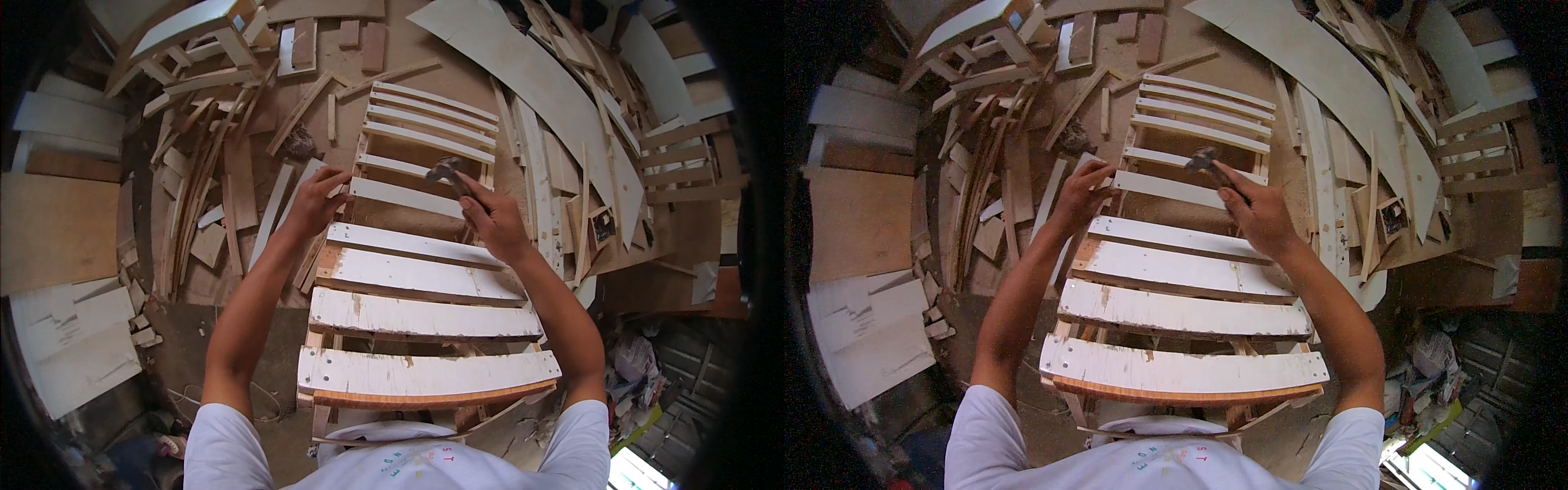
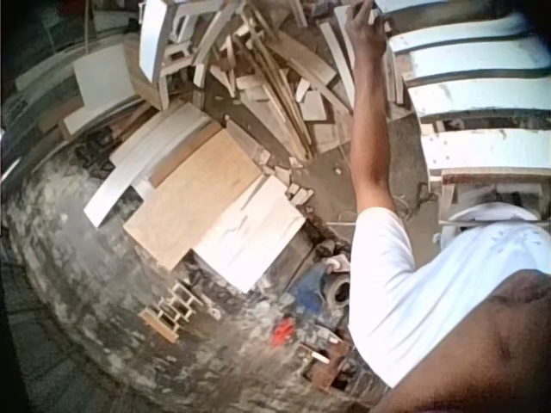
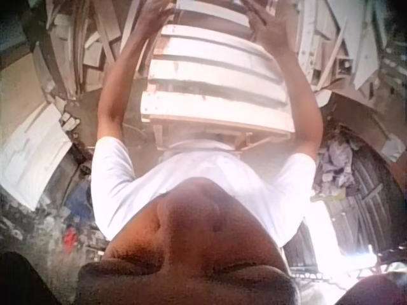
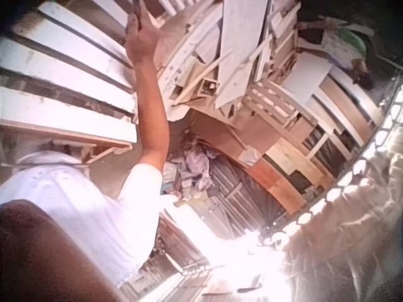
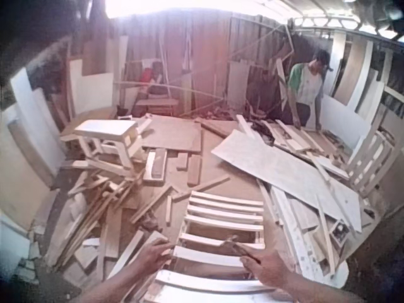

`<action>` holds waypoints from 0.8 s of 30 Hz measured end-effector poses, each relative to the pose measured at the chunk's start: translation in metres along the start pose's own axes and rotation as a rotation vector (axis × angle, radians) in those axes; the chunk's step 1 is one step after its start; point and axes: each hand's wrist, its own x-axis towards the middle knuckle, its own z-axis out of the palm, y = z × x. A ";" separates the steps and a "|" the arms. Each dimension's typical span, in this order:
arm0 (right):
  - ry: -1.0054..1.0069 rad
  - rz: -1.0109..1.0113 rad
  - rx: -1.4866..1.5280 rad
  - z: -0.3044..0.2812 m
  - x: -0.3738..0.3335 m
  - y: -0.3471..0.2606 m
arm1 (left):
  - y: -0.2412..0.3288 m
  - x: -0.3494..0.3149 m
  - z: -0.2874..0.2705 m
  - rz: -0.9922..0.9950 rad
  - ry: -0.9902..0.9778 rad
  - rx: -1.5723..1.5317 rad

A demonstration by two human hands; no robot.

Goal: The person attaches wooden slats to a chair frame using a hammer and nails. The person positions a wooden piece, uses pliers to hold or pull a small object, and hammers nails into the slats to secure them to the assembly.

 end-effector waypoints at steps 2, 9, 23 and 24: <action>-0.045 -0.043 -0.069 0.011 0.008 -0.010 | 0.000 -0.002 -0.001 -0.007 0.018 -0.031; -0.218 -0.205 -0.151 0.039 0.035 -0.023 | 0.011 0.000 -0.004 -0.010 0.034 -0.035; -0.273 -0.580 -0.407 0.070 0.066 0.000 | 0.006 0.001 -0.007 -0.012 -0.006 -0.130; -0.321 -0.536 -0.482 0.072 0.068 0.002 | 0.002 -0.001 -0.004 -0.011 0.001 -0.112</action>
